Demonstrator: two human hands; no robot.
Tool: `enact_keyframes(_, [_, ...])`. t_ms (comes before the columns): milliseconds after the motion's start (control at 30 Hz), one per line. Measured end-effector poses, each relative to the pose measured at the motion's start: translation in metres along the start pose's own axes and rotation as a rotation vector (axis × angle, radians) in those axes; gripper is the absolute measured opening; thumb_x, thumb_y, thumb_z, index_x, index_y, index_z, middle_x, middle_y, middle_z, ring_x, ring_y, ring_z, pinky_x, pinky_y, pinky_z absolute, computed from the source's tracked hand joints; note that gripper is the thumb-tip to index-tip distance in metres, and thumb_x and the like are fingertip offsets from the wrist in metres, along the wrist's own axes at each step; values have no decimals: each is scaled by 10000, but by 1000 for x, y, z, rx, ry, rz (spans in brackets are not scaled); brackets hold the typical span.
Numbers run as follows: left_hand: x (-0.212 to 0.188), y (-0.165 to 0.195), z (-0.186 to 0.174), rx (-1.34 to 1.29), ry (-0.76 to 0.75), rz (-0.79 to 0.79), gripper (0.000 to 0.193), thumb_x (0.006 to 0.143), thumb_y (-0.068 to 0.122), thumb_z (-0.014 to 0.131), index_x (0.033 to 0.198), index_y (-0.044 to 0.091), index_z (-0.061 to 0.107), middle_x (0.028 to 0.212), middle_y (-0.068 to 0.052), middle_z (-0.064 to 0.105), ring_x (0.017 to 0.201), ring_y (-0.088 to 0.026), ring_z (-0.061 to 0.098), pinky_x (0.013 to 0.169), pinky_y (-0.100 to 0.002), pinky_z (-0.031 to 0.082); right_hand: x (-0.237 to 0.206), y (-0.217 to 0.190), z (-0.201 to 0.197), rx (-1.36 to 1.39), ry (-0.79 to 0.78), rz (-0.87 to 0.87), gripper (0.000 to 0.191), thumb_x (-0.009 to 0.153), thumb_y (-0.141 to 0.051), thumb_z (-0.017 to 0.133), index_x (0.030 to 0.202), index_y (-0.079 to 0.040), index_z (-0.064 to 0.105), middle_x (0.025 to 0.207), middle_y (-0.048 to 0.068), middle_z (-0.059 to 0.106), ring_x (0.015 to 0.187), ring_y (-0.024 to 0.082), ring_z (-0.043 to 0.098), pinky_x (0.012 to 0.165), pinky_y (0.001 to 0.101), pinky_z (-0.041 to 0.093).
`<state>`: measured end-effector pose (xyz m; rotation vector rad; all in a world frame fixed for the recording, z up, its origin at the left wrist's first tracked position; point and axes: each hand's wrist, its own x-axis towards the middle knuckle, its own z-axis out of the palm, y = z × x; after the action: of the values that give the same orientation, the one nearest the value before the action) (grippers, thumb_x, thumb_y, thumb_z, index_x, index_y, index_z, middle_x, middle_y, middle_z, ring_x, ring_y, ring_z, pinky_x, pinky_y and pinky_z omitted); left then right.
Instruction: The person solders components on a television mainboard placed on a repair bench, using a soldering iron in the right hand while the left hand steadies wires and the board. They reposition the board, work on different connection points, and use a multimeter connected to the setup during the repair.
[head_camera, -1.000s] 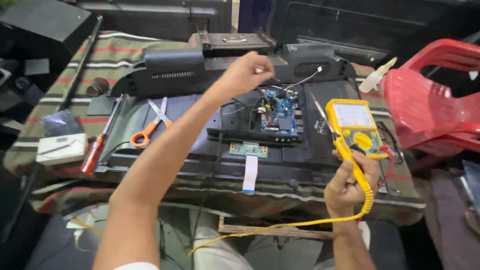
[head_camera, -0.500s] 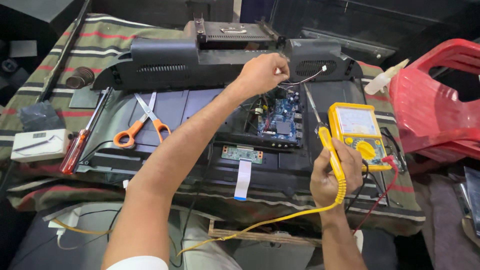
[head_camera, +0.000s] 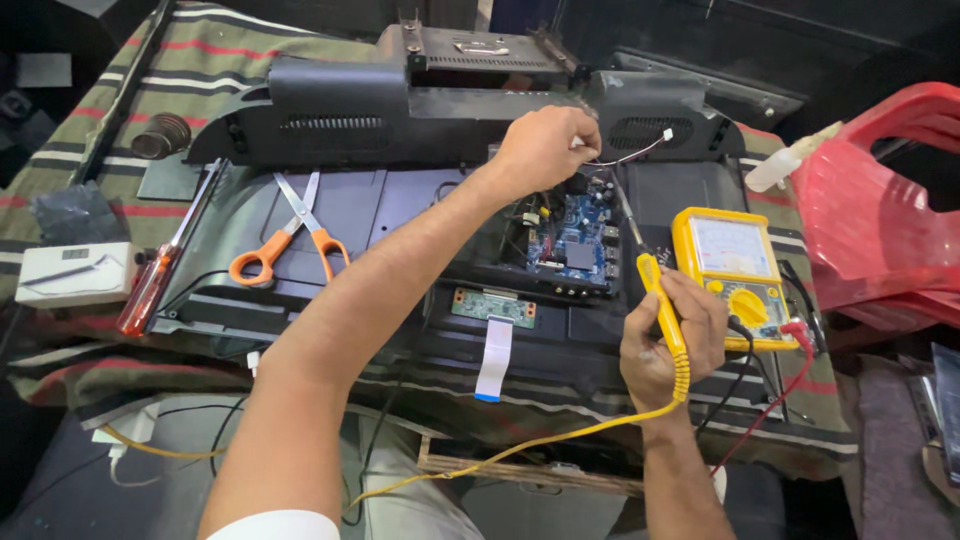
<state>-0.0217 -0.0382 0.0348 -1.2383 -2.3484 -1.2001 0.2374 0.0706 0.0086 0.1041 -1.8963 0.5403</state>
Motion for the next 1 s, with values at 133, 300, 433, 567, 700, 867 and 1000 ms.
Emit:
enact_keyframes(133, [-1,1,0,9,-18,-41,115,820,215,727,879,135,784,940,-71,766,894,-316,725,767,-431,561,-2,3,0,-30,-8,-27,170,983,69,667,1150,52,639,1153,178,657,1082,336,701,955,381,601])
enact_keyframes(300, [-2,2,0,22,8,-10,115,817,206,724,879,131,785,951,-70,766,909,-318,723,795,-436,560,-3,6,1,8,38,-15,154,1024,33,677,1168,45,626,1162,188,615,1109,332,714,968,380,613])
enact_keyframes(433, [0,2,-1,38,-10,-15,112,825,202,726,879,123,784,951,-75,757,912,-325,715,784,-446,555,0,6,1,-37,4,-45,171,994,52,696,1150,62,625,1159,184,648,1079,343,715,973,410,609])
enact_keyframes(567, [0,2,-1,40,-18,-14,106,825,195,728,873,116,780,941,-75,754,912,-324,712,785,-450,550,2,4,2,-15,1,-45,180,982,85,697,1147,52,632,1164,180,622,1093,334,727,983,406,631])
enact_keyframes(700, [-1,2,-1,25,-5,-21,105,829,189,720,875,119,782,944,-75,754,909,-314,720,782,-443,553,3,5,5,-9,-5,-53,194,967,97,708,1135,44,627,1158,167,615,1102,335,727,988,408,627])
enact_keyframes(867, [1,2,-1,35,-25,-25,108,827,190,722,881,119,782,943,-73,755,909,-315,720,789,-440,556,2,5,5,-9,-15,-69,203,956,110,714,1131,47,631,1150,163,601,1092,338,727,975,407,626])
enact_keyframes(1000, [1,1,0,31,-20,-22,102,822,184,721,869,123,788,944,-81,752,911,-316,721,777,-444,555,3,5,8,6,-16,-76,211,955,110,713,1139,50,629,1153,163,596,1099,344,724,980,409,629])
